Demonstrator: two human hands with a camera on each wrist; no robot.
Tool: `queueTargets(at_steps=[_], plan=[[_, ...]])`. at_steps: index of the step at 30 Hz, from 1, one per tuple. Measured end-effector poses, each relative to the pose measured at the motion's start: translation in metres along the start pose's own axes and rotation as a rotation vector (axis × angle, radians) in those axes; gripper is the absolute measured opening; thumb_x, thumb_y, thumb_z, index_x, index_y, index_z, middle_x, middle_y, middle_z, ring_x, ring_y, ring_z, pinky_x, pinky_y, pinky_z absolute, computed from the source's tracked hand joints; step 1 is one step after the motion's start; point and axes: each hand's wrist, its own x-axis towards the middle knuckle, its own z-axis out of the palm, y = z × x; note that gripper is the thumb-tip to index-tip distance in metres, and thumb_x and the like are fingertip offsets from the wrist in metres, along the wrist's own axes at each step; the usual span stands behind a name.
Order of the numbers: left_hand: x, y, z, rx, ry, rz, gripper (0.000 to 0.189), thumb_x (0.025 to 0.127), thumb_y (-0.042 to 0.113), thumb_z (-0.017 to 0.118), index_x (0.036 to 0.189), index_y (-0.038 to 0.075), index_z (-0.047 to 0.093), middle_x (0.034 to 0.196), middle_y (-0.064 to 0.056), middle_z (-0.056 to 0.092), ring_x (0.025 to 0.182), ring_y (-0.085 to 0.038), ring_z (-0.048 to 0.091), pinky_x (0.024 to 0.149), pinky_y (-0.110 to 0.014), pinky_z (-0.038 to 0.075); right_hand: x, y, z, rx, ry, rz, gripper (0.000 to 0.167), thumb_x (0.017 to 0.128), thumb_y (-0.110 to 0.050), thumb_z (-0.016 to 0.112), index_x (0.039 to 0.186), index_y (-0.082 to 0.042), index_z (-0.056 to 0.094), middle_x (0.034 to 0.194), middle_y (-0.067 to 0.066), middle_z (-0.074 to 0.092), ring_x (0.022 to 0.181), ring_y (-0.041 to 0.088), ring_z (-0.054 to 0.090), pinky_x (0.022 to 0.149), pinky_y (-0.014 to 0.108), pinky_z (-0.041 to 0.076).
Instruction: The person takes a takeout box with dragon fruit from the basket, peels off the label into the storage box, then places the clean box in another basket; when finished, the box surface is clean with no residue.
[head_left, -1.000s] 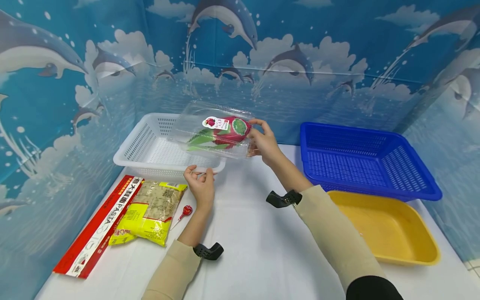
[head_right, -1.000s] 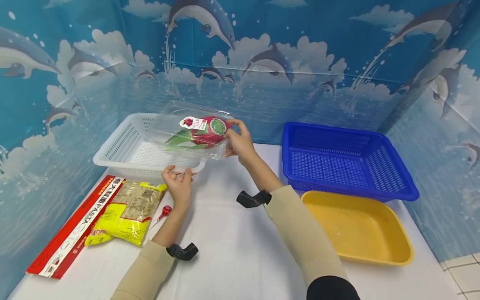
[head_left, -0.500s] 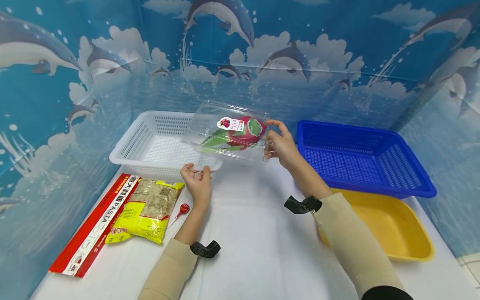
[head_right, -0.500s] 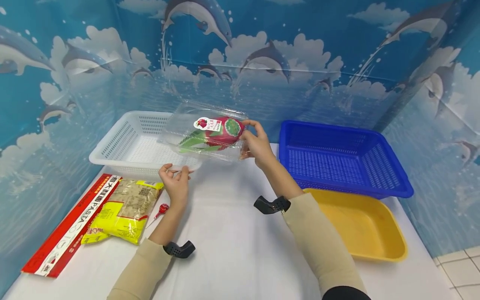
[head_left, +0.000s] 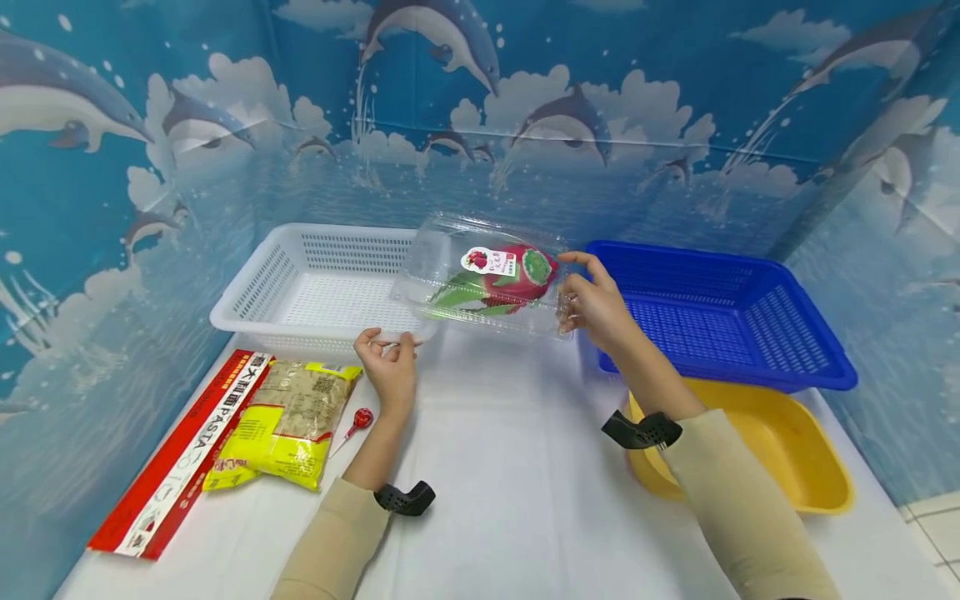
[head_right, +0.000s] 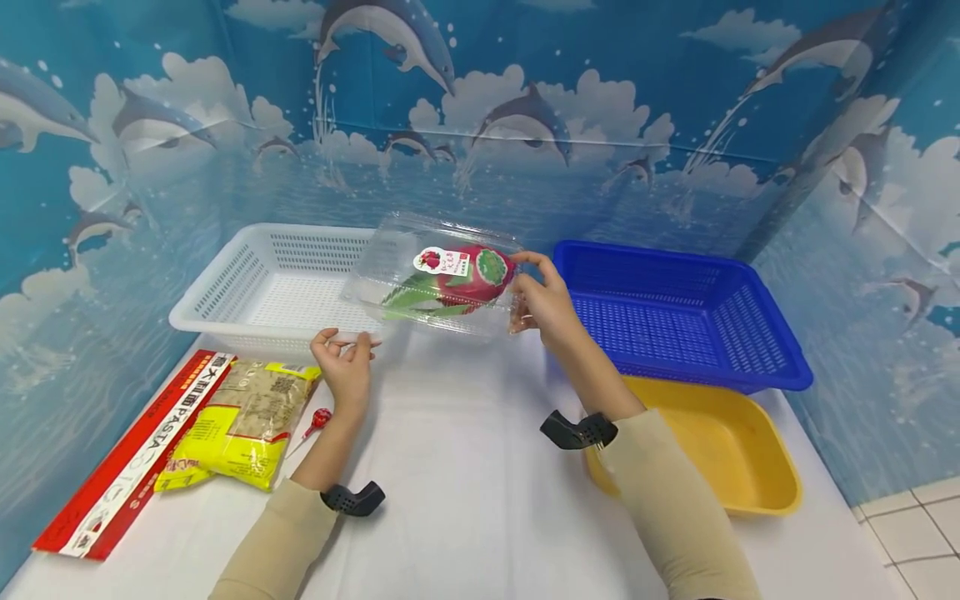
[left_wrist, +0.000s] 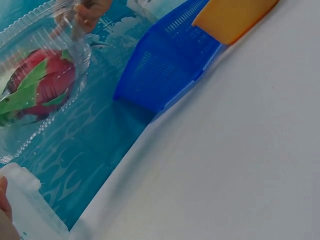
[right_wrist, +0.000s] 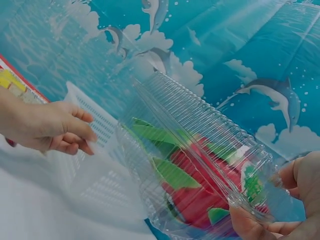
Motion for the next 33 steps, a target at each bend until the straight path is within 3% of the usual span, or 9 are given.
queueTargets(at_steps=[18, 33], plan=[[-0.002, 0.003, 0.0, 0.004, -0.013, -0.009, 0.038, 0.089, -0.011, 0.059, 0.115, -0.006, 0.033, 0.093, -0.014, 0.049, 0.06, -0.007, 0.061, 0.058, -0.022, 0.052, -0.019, 0.021, -0.037, -0.057, -0.003, 0.023, 0.043, 0.098, -0.008, 0.04, 0.14, -0.018, 0.036, 0.075, 0.007, 0.046, 0.048, 0.017, 0.05, 0.046, 0.028, 0.051], [-0.002, 0.004, -0.001, 0.005, -0.025, -0.019, 0.038, 0.089, -0.011, 0.058, 0.116, -0.005, 0.032, 0.093, -0.012, 0.049, 0.061, -0.008, 0.061, 0.06, -0.024, 0.053, -0.039, 0.05, -0.041, -0.131, -0.012, 0.027, 0.047, 0.095, -0.008, 0.043, 0.142, -0.013, 0.037, 0.078, 0.01, 0.05, 0.049, 0.017, 0.052, 0.046, 0.031, 0.051]])
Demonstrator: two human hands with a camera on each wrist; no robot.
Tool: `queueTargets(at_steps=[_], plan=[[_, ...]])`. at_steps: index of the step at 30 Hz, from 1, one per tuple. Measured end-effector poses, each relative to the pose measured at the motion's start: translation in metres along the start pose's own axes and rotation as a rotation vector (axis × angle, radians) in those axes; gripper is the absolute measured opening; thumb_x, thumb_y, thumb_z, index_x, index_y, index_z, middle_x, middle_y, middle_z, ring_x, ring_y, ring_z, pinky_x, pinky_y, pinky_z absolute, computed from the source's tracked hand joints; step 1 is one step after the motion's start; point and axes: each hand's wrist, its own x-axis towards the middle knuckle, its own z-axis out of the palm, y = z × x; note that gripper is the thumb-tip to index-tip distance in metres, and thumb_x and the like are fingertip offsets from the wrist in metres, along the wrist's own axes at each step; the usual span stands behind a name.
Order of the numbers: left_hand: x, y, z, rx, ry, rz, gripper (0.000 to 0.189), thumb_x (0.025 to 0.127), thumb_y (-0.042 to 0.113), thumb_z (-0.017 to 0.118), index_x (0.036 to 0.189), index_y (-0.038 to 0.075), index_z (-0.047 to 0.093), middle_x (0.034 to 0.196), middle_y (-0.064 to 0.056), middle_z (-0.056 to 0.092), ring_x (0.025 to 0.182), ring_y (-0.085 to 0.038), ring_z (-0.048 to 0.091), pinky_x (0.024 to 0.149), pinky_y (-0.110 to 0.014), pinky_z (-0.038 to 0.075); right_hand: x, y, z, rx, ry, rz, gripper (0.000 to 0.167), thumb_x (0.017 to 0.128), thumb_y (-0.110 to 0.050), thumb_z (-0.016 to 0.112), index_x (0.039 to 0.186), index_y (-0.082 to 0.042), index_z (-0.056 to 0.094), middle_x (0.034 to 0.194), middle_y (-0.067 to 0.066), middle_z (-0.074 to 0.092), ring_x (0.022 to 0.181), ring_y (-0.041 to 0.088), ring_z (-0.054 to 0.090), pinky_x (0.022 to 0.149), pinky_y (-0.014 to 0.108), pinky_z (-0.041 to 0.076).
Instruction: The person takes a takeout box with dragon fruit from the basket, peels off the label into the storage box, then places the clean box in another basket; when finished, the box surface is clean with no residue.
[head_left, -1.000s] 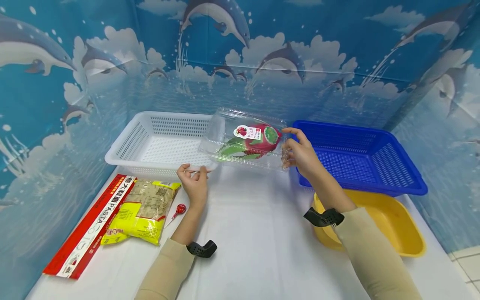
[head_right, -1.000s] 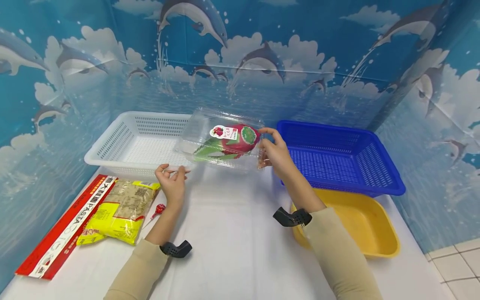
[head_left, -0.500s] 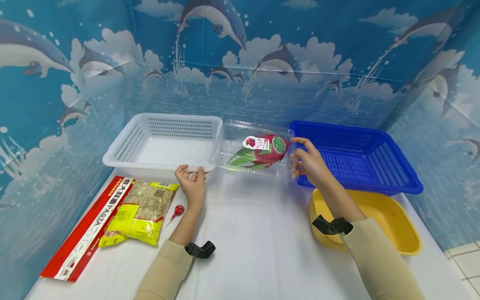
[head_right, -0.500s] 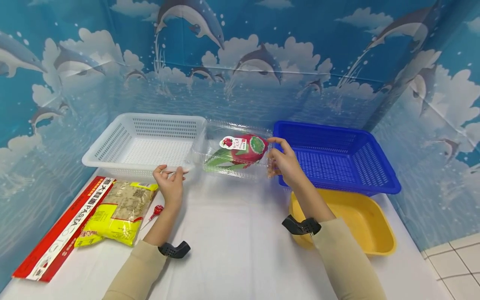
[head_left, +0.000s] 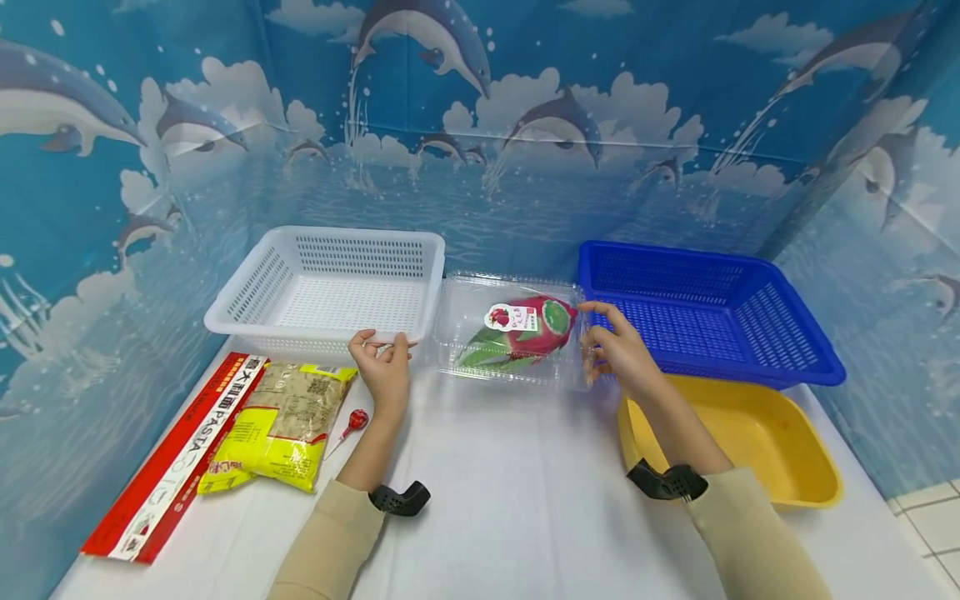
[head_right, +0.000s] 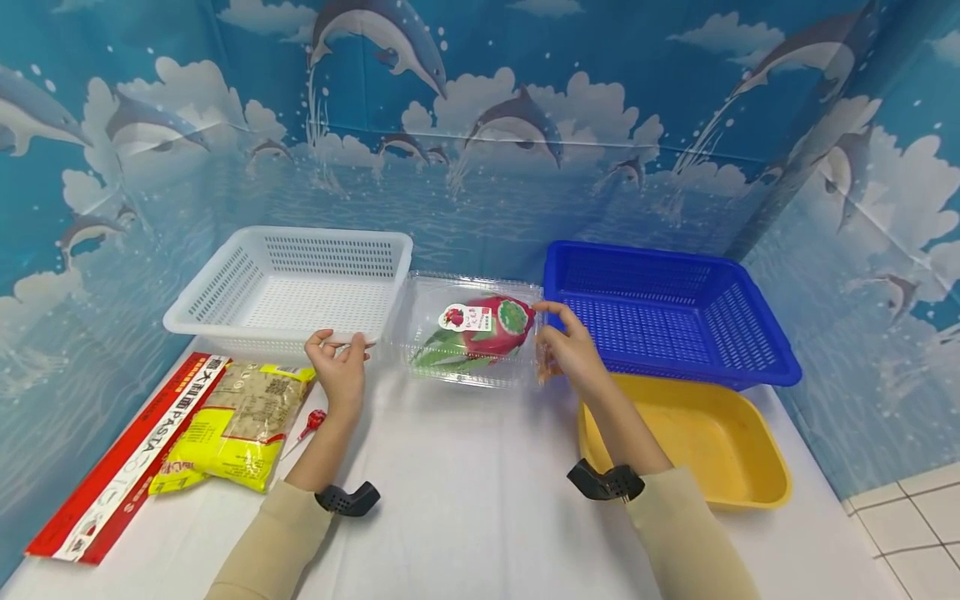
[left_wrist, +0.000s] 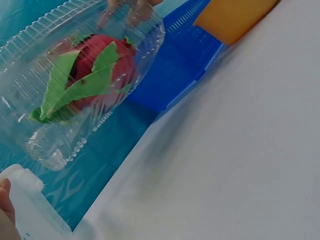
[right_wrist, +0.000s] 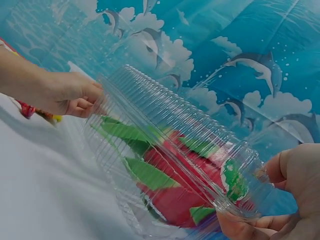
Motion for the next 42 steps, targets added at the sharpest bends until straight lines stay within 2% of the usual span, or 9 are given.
queueTargets(at_steps=[3, 10, 20, 26, 32, 37, 42], plan=[[0.0, -0.001, 0.0, -0.002, -0.003, -0.002, 0.038, 0.09, -0.01, 0.058, 0.116, -0.005, 0.032, 0.093, -0.011, 0.049, 0.061, -0.008, 0.061, 0.06, -0.022, 0.053, -0.004, 0.007, 0.001, -0.017, 0.0, -0.002, 0.048, 0.094, -0.007, 0.043, 0.142, -0.013, 0.037, 0.077, 0.01, 0.05, 0.051, 0.018, 0.052, 0.047, 0.031, 0.052], [0.008, -0.026, -0.004, -0.012, 0.02, -0.01, 0.04, 0.09, -0.007, 0.061, 0.118, 0.001, 0.032, 0.095, -0.012, 0.05, 0.064, -0.016, 0.065, 0.06, -0.023, 0.054, -0.015, 0.023, 0.005, -0.034, -0.007, -0.019, 0.048, 0.094, -0.006, 0.044, 0.141, -0.012, 0.04, 0.075, 0.011, 0.051, 0.053, 0.017, 0.05, 0.046, 0.031, 0.052], [0.009, -0.024, -0.003, 0.02, 0.039, -0.02, 0.039, 0.089, -0.006, 0.061, 0.116, 0.002, 0.034, 0.093, -0.012, 0.051, 0.064, -0.02, 0.068, 0.059, -0.023, 0.055, -0.024, 0.041, 0.011, -0.033, -0.001, -0.005, 0.048, 0.092, -0.004, 0.045, 0.139, -0.011, 0.042, 0.071, 0.01, 0.052, 0.053, 0.017, 0.05, 0.046, 0.031, 0.051], [0.008, -0.021, -0.002, 0.022, 0.05, -0.04, 0.039, 0.089, -0.007, 0.061, 0.116, 0.002, 0.035, 0.093, -0.012, 0.051, 0.061, -0.015, 0.065, 0.06, -0.025, 0.056, -0.028, 0.048, 0.016, -0.031, 0.0, -0.006, 0.046, 0.093, -0.003, 0.043, 0.139, -0.011, 0.043, 0.073, 0.009, 0.053, 0.051, 0.016, 0.049, 0.045, 0.029, 0.051], [0.009, -0.021, -0.003, 0.05, 0.025, -0.044, 0.039, 0.092, -0.004, 0.061, 0.118, 0.001, 0.032, 0.091, -0.01, 0.051, 0.062, -0.019, 0.068, 0.059, -0.027, 0.056, -0.029, 0.052, 0.018, -0.004, -0.009, -0.01, 0.046, 0.092, -0.004, 0.045, 0.138, -0.011, 0.044, 0.072, 0.009, 0.053, 0.051, 0.016, 0.049, 0.044, 0.028, 0.05], [0.009, -0.02, -0.003, 0.057, 0.004, -0.076, 0.04, 0.093, -0.003, 0.059, 0.121, -0.001, 0.03, 0.09, -0.01, 0.05, 0.058, -0.01, 0.066, 0.055, -0.021, 0.053, -0.03, 0.056, 0.019, 0.004, -0.016, -0.006, 0.046, 0.092, -0.004, 0.046, 0.137, -0.011, 0.044, 0.069, 0.009, 0.053, 0.051, 0.016, 0.05, 0.044, 0.028, 0.049], [0.009, -0.019, -0.005, 0.131, -0.027, -0.116, 0.041, 0.094, -0.003, 0.058, 0.122, -0.003, 0.028, 0.091, -0.01, 0.049, 0.056, -0.006, 0.063, 0.055, -0.018, 0.05, -0.03, 0.06, 0.019, 0.007, -0.017, -0.003, 0.047, 0.091, -0.003, 0.046, 0.137, -0.011, 0.045, 0.07, 0.009, 0.053, 0.051, 0.016, 0.049, 0.043, 0.028, 0.049]])
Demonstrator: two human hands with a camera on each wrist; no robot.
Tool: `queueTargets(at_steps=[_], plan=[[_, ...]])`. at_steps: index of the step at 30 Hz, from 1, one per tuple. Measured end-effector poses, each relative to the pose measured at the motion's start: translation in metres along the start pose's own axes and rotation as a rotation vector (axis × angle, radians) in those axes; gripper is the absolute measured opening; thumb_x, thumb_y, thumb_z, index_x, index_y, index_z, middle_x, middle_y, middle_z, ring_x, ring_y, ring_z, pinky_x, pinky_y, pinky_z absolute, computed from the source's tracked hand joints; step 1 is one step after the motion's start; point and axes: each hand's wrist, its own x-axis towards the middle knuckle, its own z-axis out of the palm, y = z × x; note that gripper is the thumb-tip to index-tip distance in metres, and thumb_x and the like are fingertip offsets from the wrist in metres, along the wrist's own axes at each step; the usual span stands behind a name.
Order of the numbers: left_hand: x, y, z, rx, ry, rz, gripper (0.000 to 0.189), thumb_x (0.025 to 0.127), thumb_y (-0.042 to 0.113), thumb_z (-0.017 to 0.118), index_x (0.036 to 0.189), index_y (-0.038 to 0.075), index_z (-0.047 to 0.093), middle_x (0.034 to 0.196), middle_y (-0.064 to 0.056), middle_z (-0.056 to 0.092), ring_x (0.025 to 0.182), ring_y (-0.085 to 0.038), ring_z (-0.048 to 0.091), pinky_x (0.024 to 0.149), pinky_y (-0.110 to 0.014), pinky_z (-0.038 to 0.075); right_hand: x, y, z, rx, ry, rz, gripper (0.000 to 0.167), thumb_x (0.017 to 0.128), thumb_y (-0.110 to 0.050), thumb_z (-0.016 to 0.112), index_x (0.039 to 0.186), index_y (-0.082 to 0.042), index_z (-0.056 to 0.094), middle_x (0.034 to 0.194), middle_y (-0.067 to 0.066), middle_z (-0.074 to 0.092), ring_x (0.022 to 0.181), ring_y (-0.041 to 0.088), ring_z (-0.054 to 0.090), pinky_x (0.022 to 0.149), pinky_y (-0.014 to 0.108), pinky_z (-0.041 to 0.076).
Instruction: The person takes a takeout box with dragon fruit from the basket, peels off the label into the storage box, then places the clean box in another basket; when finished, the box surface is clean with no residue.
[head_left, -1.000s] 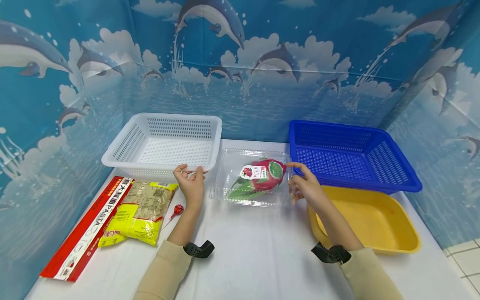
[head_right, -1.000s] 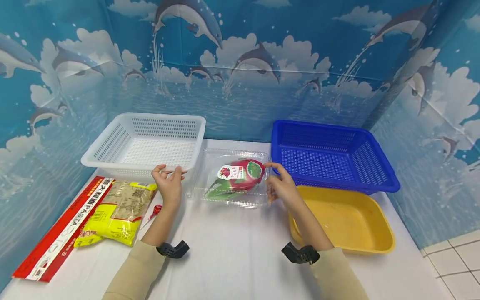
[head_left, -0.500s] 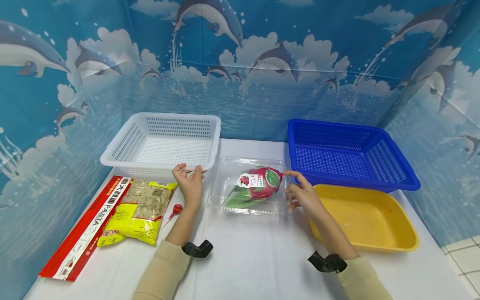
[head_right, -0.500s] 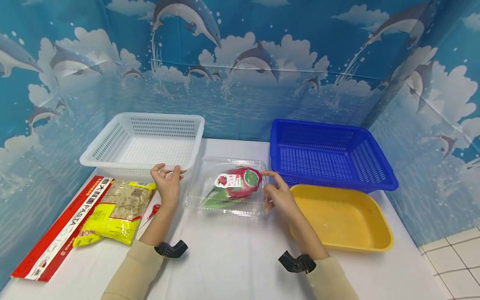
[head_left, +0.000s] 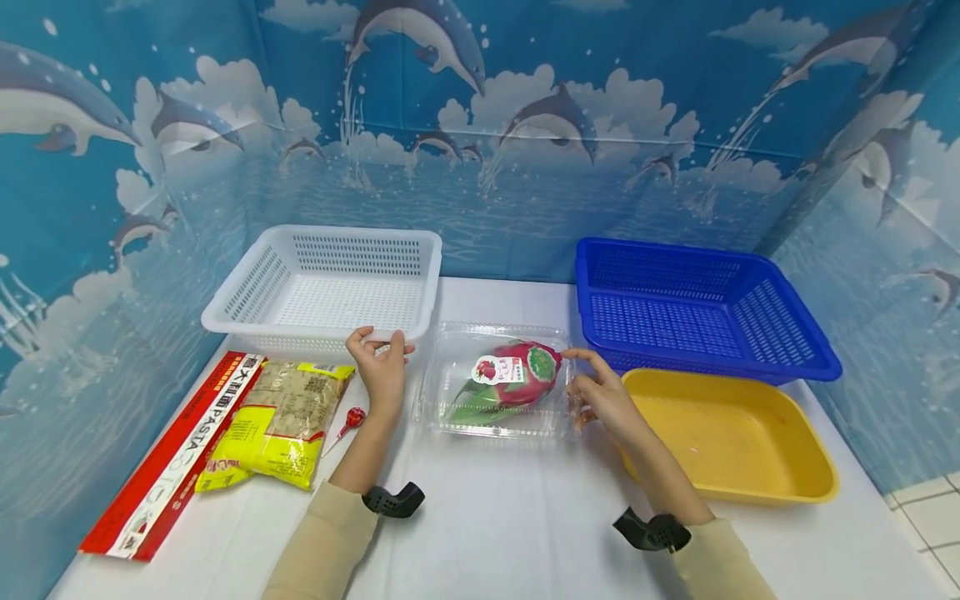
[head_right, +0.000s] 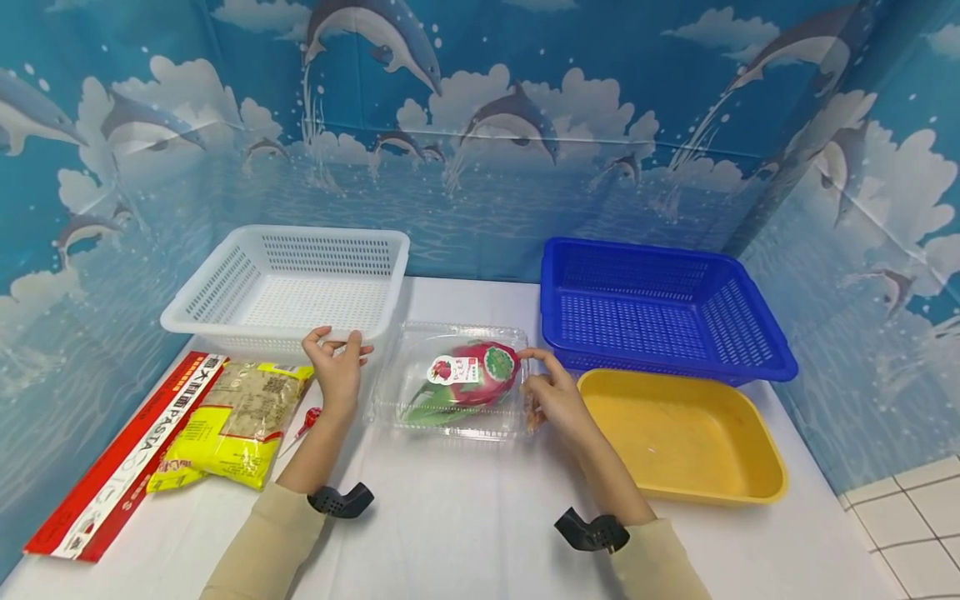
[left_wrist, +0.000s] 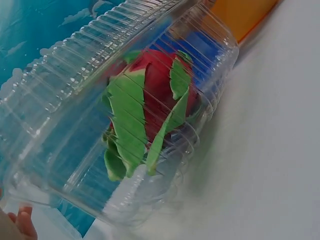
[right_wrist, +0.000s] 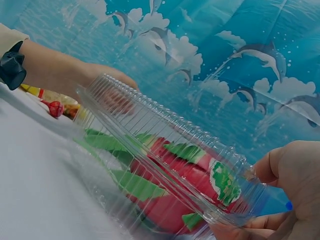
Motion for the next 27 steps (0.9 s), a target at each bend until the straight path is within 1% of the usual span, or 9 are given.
queueTargets(at_steps=[5, 9, 13, 16, 18, 22, 24, 25, 27], plan=[[-0.007, 0.0, -0.006, 0.12, -0.05, -0.005, 0.045, 0.094, 0.004, 0.06, 0.127, 0.001, 0.029, 0.094, -0.009, 0.05, 0.062, -0.013, 0.064, 0.058, -0.021, 0.048, 0.0, 0.003, 0.001, 0.005, -0.006, 0.006, 0.048, 0.09, -0.002, 0.046, 0.136, -0.01, 0.045, 0.068, 0.009, 0.052, 0.052, 0.017, 0.049, 0.043, 0.029, 0.049], [-0.017, -0.002, -0.013, 0.222, -0.105, 0.005, 0.038, 0.093, 0.008, 0.062, 0.12, 0.006, 0.035, 0.098, -0.007, 0.051, 0.072, -0.021, 0.064, 0.059, -0.019, 0.045, -0.001, 0.004, 0.0, -0.008, -0.023, 0.018, 0.049, 0.089, -0.002, 0.045, 0.137, -0.01, 0.043, 0.066, 0.008, 0.051, 0.052, 0.018, 0.049, 0.044, 0.029, 0.049], [-0.028, -0.002, -0.019, 0.311, -0.215, 0.011, 0.03, 0.093, 0.012, 0.063, 0.111, 0.006, 0.04, 0.104, -0.009, 0.05, 0.086, -0.025, 0.061, 0.066, -0.024, 0.047, -0.002, 0.002, -0.003, -0.058, -0.057, 0.033, 0.051, 0.089, -0.003, 0.046, 0.139, -0.011, 0.04, 0.069, 0.008, 0.05, 0.055, 0.019, 0.049, 0.047, 0.031, 0.051], [-0.034, 0.0, -0.022, 0.375, -0.318, -0.018, 0.034, 0.094, 0.019, 0.063, 0.117, 0.007, 0.041, 0.109, -0.012, 0.051, 0.095, -0.028, 0.058, 0.072, -0.031, 0.049, -0.003, -0.001, -0.005, -0.114, -0.086, 0.044, 0.052, 0.09, -0.006, 0.048, 0.141, -0.012, 0.037, 0.071, 0.009, 0.048, 0.059, 0.02, 0.05, 0.051, 0.034, 0.054], [-0.037, 0.001, -0.023, 0.406, -0.375, -0.06, 0.041, 0.094, 0.024, 0.062, 0.125, 0.01, 0.04, 0.111, -0.012, 0.05, 0.097, -0.029, 0.055, 0.072, -0.035, 0.048, -0.004, -0.004, -0.006, -0.146, -0.097, 0.053, 0.052, 0.091, -0.008, 0.049, 0.141, -0.013, 0.035, 0.072, 0.009, 0.047, 0.061, 0.021, 0.05, 0.055, 0.037, 0.056], [-0.037, 0.002, -0.024, 0.401, -0.427, -0.139, 0.051, 0.093, 0.024, 0.063, 0.137, 0.014, 0.038, 0.108, -0.012, 0.052, 0.086, -0.023, 0.056, 0.067, -0.03, 0.047, -0.004, -0.006, -0.008, -0.211, -0.125, 0.05, 0.053, 0.092, -0.009, 0.049, 0.143, -0.014, 0.033, 0.077, 0.011, 0.048, 0.064, 0.023, 0.052, 0.06, 0.039, 0.057], [-0.037, 0.008, -0.023, 0.38, -0.444, -0.172, 0.052, 0.093, 0.021, 0.063, 0.139, 0.014, 0.039, 0.102, -0.01, 0.052, 0.078, -0.021, 0.056, 0.062, -0.026, 0.045, -0.005, -0.007, -0.01, -0.273, -0.148, 0.022, 0.052, 0.094, -0.011, 0.049, 0.143, -0.014, 0.032, 0.083, 0.015, 0.053, 0.067, 0.024, 0.054, 0.063, 0.039, 0.056], [-0.038, 0.013, -0.023, 0.372, -0.451, -0.182, 0.052, 0.093, 0.018, 0.062, 0.14, 0.013, 0.039, 0.1, -0.009, 0.052, 0.074, -0.02, 0.055, 0.06, -0.024, 0.044, -0.005, -0.008, -0.011, -0.313, -0.162, 0.001, 0.052, 0.094, -0.012, 0.049, 0.143, -0.014, 0.032, 0.082, 0.014, 0.054, 0.067, 0.026, 0.054, 0.062, 0.038, 0.054], [-0.037, 0.014, -0.023, 0.364, -0.468, -0.207, 0.052, 0.094, 0.015, 0.061, 0.141, 0.012, 0.039, 0.094, -0.007, 0.051, 0.067, -0.016, 0.052, 0.057, -0.022, 0.042, -0.006, -0.01, -0.014, -0.397, -0.186, -0.039, 0.051, 0.096, -0.014, 0.051, 0.144, -0.015, 0.033, 0.08, 0.014, 0.056, 0.066, 0.027, 0.054, 0.06, 0.034, 0.05]])
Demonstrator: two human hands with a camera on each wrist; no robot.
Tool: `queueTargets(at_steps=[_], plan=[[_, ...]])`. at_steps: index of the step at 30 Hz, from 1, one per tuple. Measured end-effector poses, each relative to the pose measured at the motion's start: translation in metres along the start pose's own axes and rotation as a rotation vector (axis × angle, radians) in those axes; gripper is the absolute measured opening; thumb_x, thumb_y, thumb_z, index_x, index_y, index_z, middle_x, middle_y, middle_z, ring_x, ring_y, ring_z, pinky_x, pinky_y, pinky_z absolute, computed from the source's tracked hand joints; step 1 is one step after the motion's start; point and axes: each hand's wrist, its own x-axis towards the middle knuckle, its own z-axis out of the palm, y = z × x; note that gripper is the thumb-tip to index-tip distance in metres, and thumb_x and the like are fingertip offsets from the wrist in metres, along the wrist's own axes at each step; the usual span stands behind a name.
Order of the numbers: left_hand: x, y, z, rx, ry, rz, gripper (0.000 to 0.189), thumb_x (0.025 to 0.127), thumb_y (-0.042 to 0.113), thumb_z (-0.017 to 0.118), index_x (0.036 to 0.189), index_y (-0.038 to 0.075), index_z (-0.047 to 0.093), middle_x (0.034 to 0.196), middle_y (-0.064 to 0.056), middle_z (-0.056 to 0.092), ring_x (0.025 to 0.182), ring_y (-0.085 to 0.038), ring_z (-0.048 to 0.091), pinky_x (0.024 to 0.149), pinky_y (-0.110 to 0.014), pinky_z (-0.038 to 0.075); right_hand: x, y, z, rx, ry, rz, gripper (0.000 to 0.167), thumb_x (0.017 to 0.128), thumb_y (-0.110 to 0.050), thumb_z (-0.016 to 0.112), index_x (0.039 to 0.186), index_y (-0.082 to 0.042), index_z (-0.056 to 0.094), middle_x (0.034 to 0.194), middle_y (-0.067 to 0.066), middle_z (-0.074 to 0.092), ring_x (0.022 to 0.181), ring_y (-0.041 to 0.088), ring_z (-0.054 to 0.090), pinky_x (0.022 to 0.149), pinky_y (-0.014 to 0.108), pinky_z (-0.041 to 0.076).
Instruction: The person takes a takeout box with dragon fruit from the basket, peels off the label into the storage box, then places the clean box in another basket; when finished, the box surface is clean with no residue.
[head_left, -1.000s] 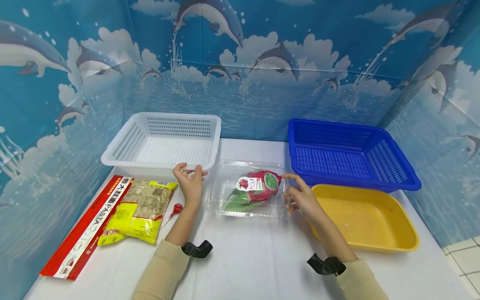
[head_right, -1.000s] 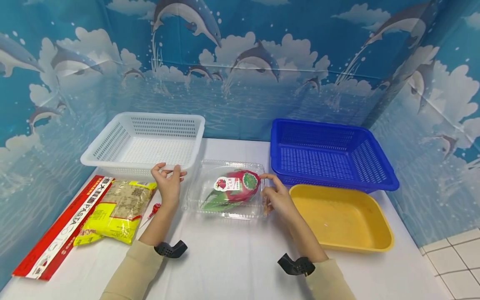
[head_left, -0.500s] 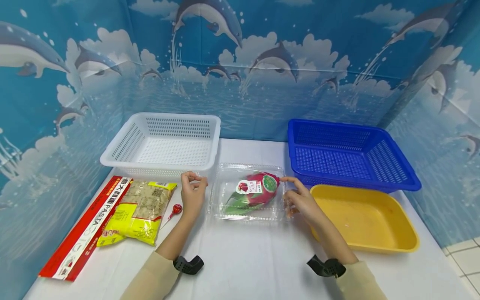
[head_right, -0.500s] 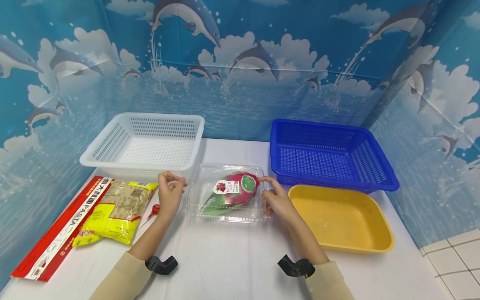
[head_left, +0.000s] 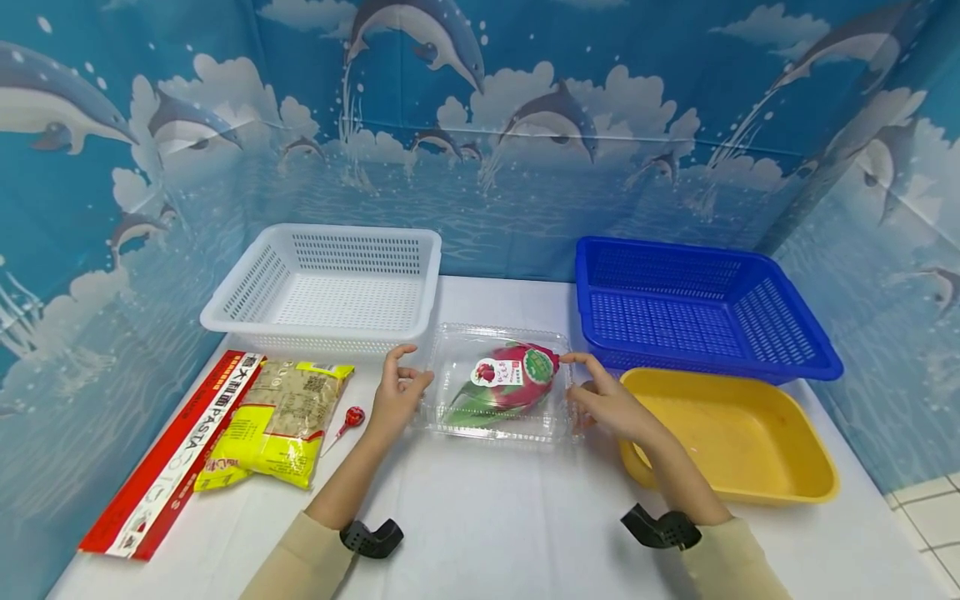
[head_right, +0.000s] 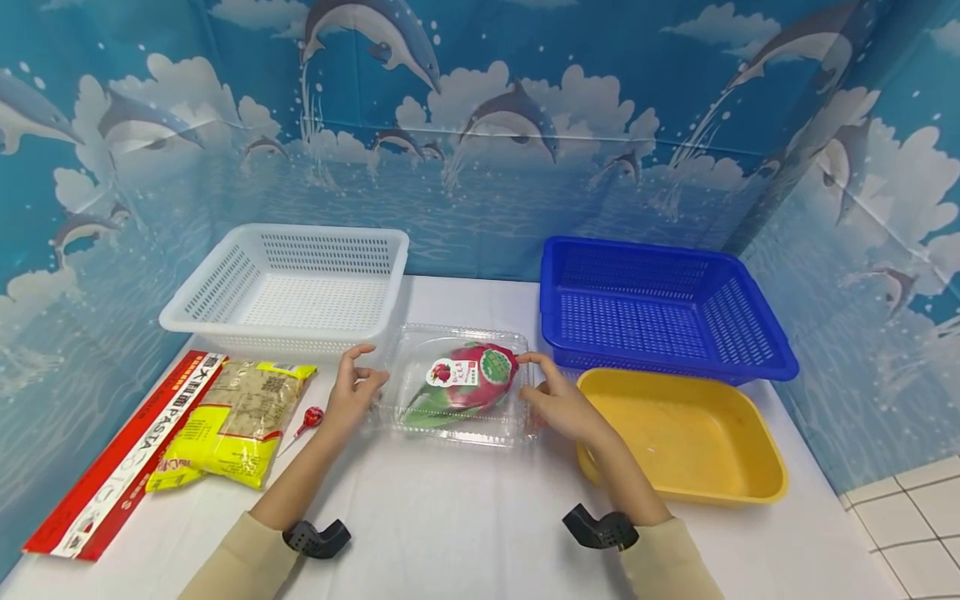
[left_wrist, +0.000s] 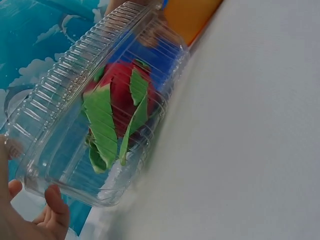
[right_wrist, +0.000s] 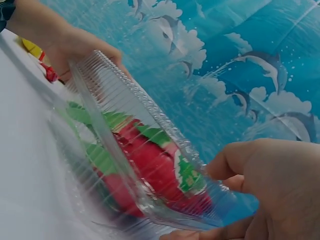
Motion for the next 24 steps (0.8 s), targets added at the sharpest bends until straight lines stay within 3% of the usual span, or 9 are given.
queueTargets(at_steps=[3, 5, 7, 10, 14, 19, 24], plan=[[0.001, 0.0, 0.0, 0.004, -0.021, -0.018, 0.051, 0.095, 0.013, 0.059, 0.143, 0.013, 0.041, 0.09, -0.005, 0.049, 0.061, -0.011, 0.046, 0.055, -0.022, 0.04, -0.002, -0.004, -0.005, -0.106, -0.015, -0.032, 0.051, 0.097, -0.018, 0.054, 0.144, -0.014, 0.036, 0.08, 0.013, 0.06, 0.069, 0.028, 0.056, 0.061, 0.033, 0.046], [0.007, -0.01, 0.0, 0.004, -0.03, -0.015, 0.05, 0.095, 0.014, 0.058, 0.143, 0.017, 0.043, 0.089, -0.004, 0.048, 0.058, -0.009, 0.042, 0.054, -0.022, 0.039, -0.004, -0.007, -0.007, -0.164, -0.011, -0.03, 0.051, 0.097, -0.022, 0.056, 0.144, -0.015, 0.038, 0.091, 0.015, 0.064, 0.074, 0.026, 0.059, 0.064, 0.033, 0.049], [0.007, -0.012, 0.001, 0.003, -0.041, -0.005, 0.048, 0.096, 0.014, 0.057, 0.142, 0.019, 0.046, 0.09, -0.004, 0.046, 0.057, -0.008, 0.041, 0.054, -0.021, 0.038, -0.006, -0.01, -0.008, -0.235, 0.008, -0.03, 0.05, 0.097, -0.026, 0.057, 0.144, -0.017, 0.042, 0.102, 0.016, 0.064, 0.082, 0.027, 0.061, 0.069, 0.036, 0.052], [0.006, -0.011, 0.0, -0.012, -0.072, 0.001, 0.047, 0.097, 0.011, 0.054, 0.143, 0.016, 0.047, 0.091, -0.006, 0.046, 0.055, -0.008, 0.04, 0.052, -0.021, 0.037, -0.008, -0.014, -0.007, -0.361, 0.065, -0.059, 0.047, 0.096, -0.03, 0.06, 0.14, -0.017, 0.049, 0.107, 0.015, 0.063, 0.087, 0.026, 0.059, 0.07, 0.037, 0.054], [-0.003, 0.006, -0.003, -0.033, -0.122, 0.023, 0.047, 0.097, 0.006, 0.05, 0.144, 0.01, 0.047, 0.09, -0.007, 0.044, 0.051, -0.006, 0.038, 0.049, -0.019, 0.036, -0.006, -0.018, -0.003, -0.485, 0.191, -0.139, 0.039, 0.093, -0.026, 0.064, 0.129, -0.011, 0.061, 0.109, 0.016, 0.06, 0.093, 0.03, 0.057, 0.073, 0.042, 0.054], [-0.009, 0.018, -0.004, -0.048, -0.14, 0.057, 0.047, 0.096, 0.003, 0.049, 0.143, 0.005, 0.047, 0.088, -0.006, 0.043, 0.048, -0.003, 0.036, 0.048, -0.018, 0.035, 0.003, -0.026, 0.006, -0.493, 0.309, -0.231, 0.026, 0.09, -0.018, 0.068, 0.112, -0.003, 0.069, 0.103, 0.013, 0.06, 0.094, 0.03, 0.056, 0.078, 0.044, 0.052], [-0.009, 0.018, -0.004, -0.064, -0.143, 0.065, 0.048, 0.095, 0.002, 0.05, 0.143, 0.005, 0.048, 0.087, -0.005, 0.043, 0.048, -0.003, 0.036, 0.048, -0.018, 0.035, 0.015, -0.039, 0.016, -0.464, 0.291, -0.268, 0.017, 0.089, -0.016, 0.071, 0.101, -0.004, 0.072, 0.094, 0.007, 0.059, 0.086, 0.026, 0.055, 0.073, 0.038, 0.049]])
